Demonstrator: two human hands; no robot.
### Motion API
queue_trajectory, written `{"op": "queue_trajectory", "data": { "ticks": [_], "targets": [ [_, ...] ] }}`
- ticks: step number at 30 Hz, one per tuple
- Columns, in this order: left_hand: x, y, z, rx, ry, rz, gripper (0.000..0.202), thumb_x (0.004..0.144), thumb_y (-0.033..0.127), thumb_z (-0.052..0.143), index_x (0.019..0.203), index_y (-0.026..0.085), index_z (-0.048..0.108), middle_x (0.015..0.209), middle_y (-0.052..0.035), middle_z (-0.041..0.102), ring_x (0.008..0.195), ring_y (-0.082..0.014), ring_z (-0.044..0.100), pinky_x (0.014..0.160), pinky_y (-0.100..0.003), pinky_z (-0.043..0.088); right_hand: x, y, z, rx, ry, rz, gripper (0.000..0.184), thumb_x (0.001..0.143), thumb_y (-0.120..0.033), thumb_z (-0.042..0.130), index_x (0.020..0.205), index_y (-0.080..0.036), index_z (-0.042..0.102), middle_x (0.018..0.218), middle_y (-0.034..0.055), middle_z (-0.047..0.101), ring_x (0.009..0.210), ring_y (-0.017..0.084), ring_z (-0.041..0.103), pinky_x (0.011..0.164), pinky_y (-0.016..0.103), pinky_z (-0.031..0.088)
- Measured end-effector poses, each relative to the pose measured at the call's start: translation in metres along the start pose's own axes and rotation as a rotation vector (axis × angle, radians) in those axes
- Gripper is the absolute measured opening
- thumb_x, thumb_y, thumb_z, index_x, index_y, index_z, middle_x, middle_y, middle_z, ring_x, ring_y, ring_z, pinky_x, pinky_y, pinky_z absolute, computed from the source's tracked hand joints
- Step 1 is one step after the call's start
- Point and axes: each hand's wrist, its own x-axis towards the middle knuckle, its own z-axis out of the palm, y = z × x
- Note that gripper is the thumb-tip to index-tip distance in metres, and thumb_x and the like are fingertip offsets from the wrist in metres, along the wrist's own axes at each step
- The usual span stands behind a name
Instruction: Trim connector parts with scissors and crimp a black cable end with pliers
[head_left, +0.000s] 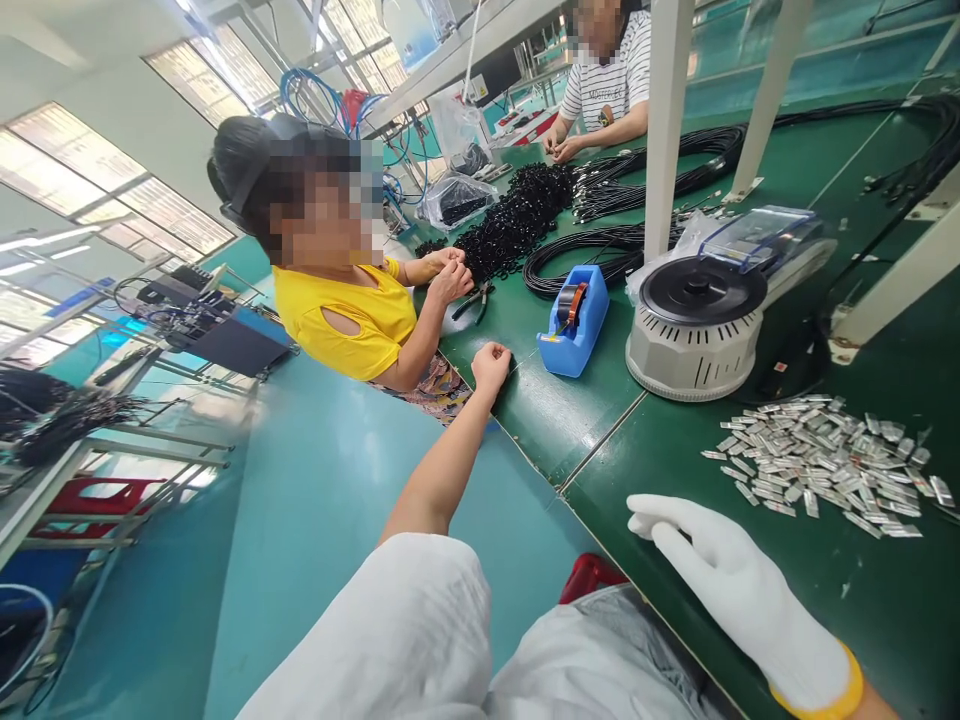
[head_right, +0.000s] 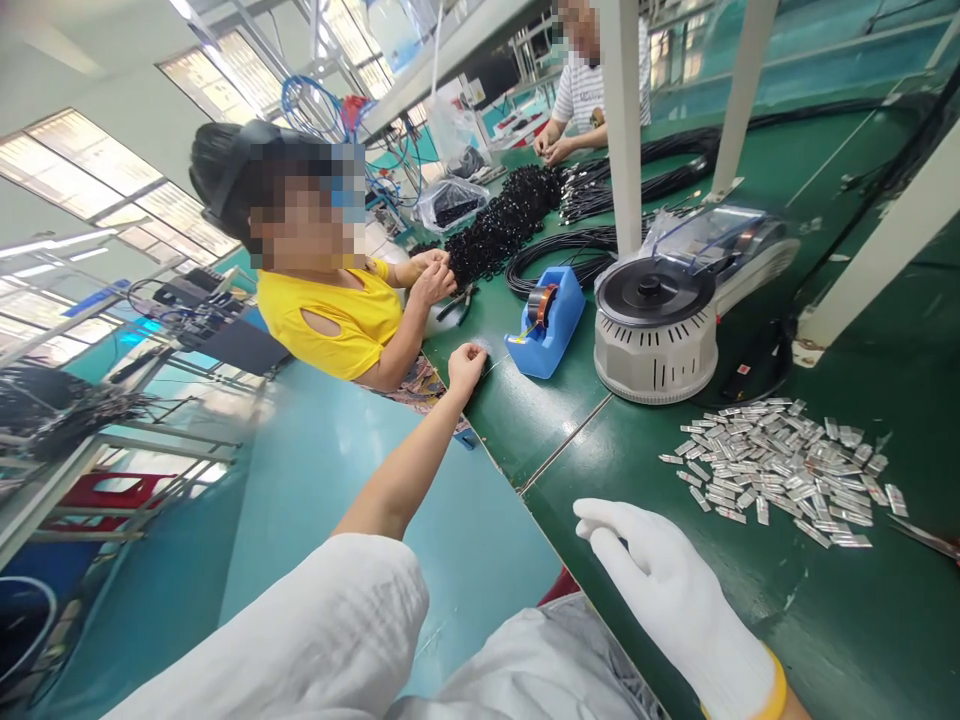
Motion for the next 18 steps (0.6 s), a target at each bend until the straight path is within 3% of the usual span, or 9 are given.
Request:
{"op": "queue_trajectory", "data": {
  "ticks": [12, 18],
  "targets": [
    [0.008, -0.012, 0.008, 0.086, -0.049, 0.017, 0.04, 0.1, 0.04, 0.065, 0.132, 0.017, 0.063, 0.133, -0.0116, 0.065, 0.115, -0.024, 0.067, 0.098, -0.046, 0.06, -0.001, -0.006, -0.001, 0.042, -0.012, -0.062, 0.039, 0.101, -0.057, 0.052, 0.129, -0.038, 0.071, 0.13, -0.002, 0.073, 0.121, 0.018, 0.068, 0.114, 0.034, 0.052],
    [0.005, -0.007, 0.004, 0.11, -0.038, 0.013, 0.04, 0.1, 0.04, 0.065, 0.133, 0.017, 0.062, 0.134, -0.0118, 0.065, 0.115, -0.024, 0.067, 0.098, -0.047, 0.06, 0.001, 0.004, -0.001, 0.033, -0.011, -0.206, 0.042, 0.101, -0.06, 0.051, 0.116, -0.033, 0.078, 0.129, 0.0011, 0.073, 0.121, 0.02, 0.068, 0.114, 0.035, 0.052]
  ]
}}
